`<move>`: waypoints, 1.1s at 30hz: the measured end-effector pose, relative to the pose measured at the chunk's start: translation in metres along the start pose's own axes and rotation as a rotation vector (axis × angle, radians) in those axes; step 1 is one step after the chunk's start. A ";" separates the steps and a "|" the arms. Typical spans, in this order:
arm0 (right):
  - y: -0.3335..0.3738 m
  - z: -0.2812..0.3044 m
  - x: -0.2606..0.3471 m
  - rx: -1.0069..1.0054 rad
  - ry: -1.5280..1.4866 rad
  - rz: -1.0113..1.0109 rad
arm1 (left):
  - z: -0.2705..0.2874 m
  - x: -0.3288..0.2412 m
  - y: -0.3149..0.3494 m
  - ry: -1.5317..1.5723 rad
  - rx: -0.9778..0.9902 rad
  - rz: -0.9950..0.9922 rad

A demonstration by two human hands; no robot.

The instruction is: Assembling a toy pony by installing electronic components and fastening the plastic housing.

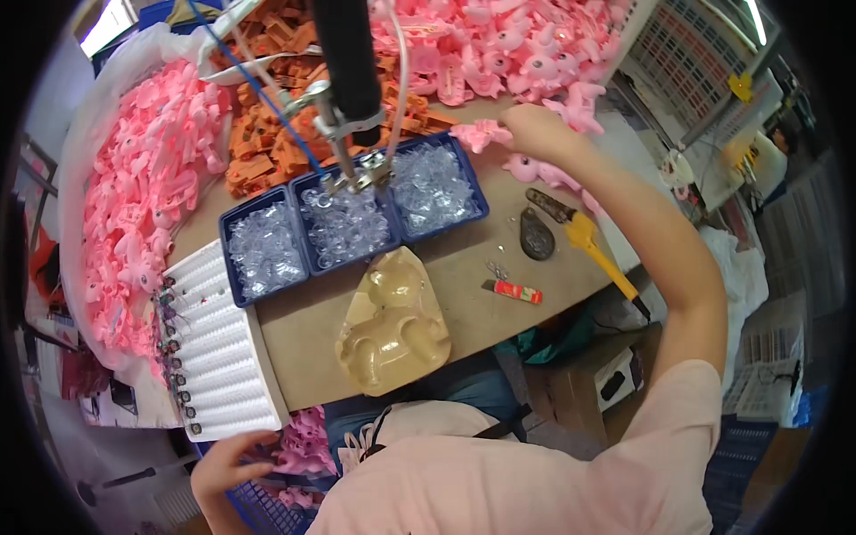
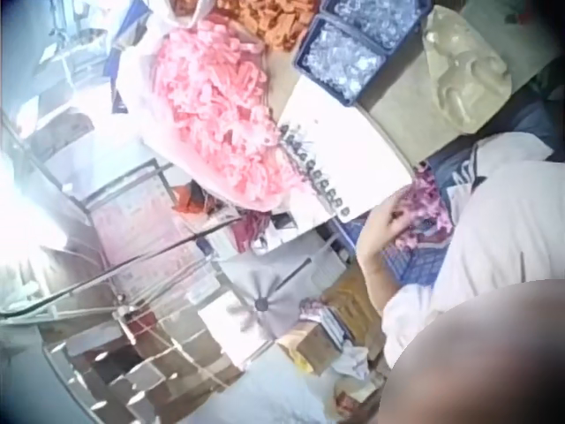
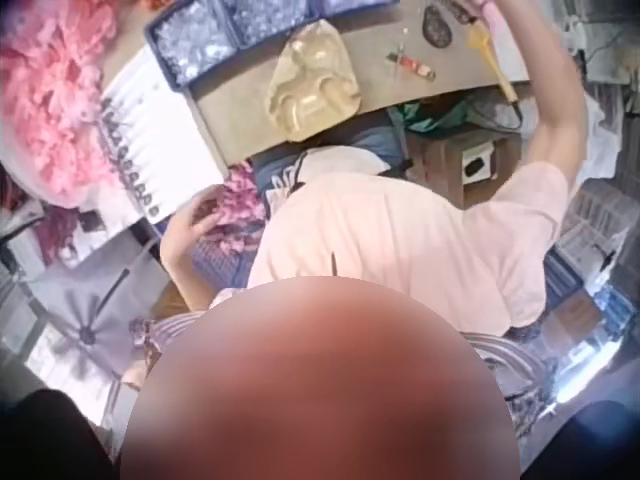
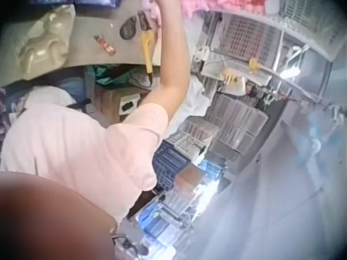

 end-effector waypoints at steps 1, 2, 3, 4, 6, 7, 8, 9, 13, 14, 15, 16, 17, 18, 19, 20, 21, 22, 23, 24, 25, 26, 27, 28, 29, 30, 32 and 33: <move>-0.025 -0.018 -0.009 -0.011 -0.010 0.019 | 0.007 -0.020 -0.016 -0.034 0.001 -0.015; -0.044 -0.035 -0.009 -0.158 -0.015 0.218 | 0.016 -0.034 -0.033 -0.070 0.002 -0.035; -0.052 -0.049 -0.016 -0.306 -0.018 0.416 | 0.025 -0.054 -0.051 -0.199 -0.018 -0.167; -0.070 -0.073 -0.025 -0.210 -0.029 0.342 | 0.036 -0.069 -0.064 -0.328 -0.056 -0.265; -0.080 -0.092 -0.010 -0.062 0.031 0.286 | 0.068 -0.090 -0.089 -0.342 -0.155 -0.317; -0.076 -0.091 -0.003 -0.014 0.098 0.292 | 0.089 -0.102 -0.106 -0.343 -0.240 -0.321; -0.070 -0.079 0.012 -0.135 0.097 0.437 | 0.113 -0.113 -0.125 -0.371 -0.330 -0.361; -0.062 -0.072 0.023 -0.247 0.100 0.572 | 0.138 -0.122 -0.151 -0.324 -0.430 -0.274; -0.059 -0.067 0.008 -0.262 -0.172 0.431 | 0.206 -0.193 -0.263 -0.675 -0.920 -0.511; -0.065 -0.063 -0.017 -0.351 -0.347 0.275 | 0.210 -0.202 -0.294 -0.802 -0.973 -0.547; -0.067 -0.057 -0.041 -0.437 -0.521 0.117 | 0.210 -0.210 -0.315 -0.808 -1.060 -0.609; -0.081 -0.063 -0.038 -0.403 -0.521 0.128 | 0.219 -0.192 -0.360 -0.750 -0.960 -0.427; -0.077 -0.059 -0.063 -0.327 -0.786 -0.048 | 0.208 -0.192 -0.376 -0.769 -0.922 -0.354; -0.064 -0.055 -0.082 -0.250 -1.049 -0.230 | 0.200 -0.191 -0.384 -0.791 -0.884 -0.283; -0.047 -0.030 -0.078 -0.317 -1.135 -0.196 | 0.203 -0.174 -0.395 -0.788 -0.771 -0.198; -0.025 -0.006 -0.072 -0.382 -1.216 -0.167 | 0.203 -0.174 -0.387 -0.842 -0.886 -0.319; -0.002 0.015 -0.062 -0.379 -1.184 -0.141 | 0.205 -0.168 -0.378 -0.794 -0.899 -0.325; 0.025 0.037 -0.050 -0.380 -1.152 -0.116 | 0.208 -0.166 -0.366 -0.747 -0.913 -0.336; 0.054 0.052 -0.041 -0.385 -1.153 -0.150 | 0.210 -0.164 -0.353 -0.730 -0.945 -0.374; 0.081 0.056 -0.039 -0.383 -1.157 -0.195 | 0.204 -0.170 -0.333 -0.764 -1.019 -0.524; 0.110 0.054 -0.039 -0.408 -1.222 -0.234 | 0.204 -0.170 -0.317 -0.760 -1.069 -0.593; 0.138 0.052 -0.040 -0.432 -1.283 -0.275 | 0.204 -0.170 -0.302 -0.752 -1.118 -0.663; 0.156 0.044 -0.028 -0.295 -1.489 -0.293 | 0.209 -0.166 -0.291 -0.681 -1.098 -0.705; 0.171 0.032 -0.013 -0.145 -1.692 -0.316 | 0.210 -0.165 -0.282 -0.610 -1.073 -0.743; 0.182 0.023 -0.002 -0.109 -1.738 -0.315 | 0.208 -0.167 -0.270 -0.578 -1.123 -0.662; 0.191 0.015 0.015 -0.063 -1.782 -0.304 | 0.214 -0.157 -0.256 -0.378 -1.190 -0.769; 0.180 0.004 0.055 -0.048 -1.719 -0.065 | 0.232 -0.130 -0.257 0.141 -1.150 -0.777; 0.175 -0.016 0.076 0.179 -1.780 -0.270 | 0.255 -0.092 -0.242 0.291 -1.298 -0.709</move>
Point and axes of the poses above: each hand's wrist, its own y-axis away from the middle knuckle, its own z-axis out of the back of the hand, x = y × z, the point moved 9 cm from there along -y, towards the middle knuckle, and after that the axes turned 5 degrees about -z, right-handed, at the moved point
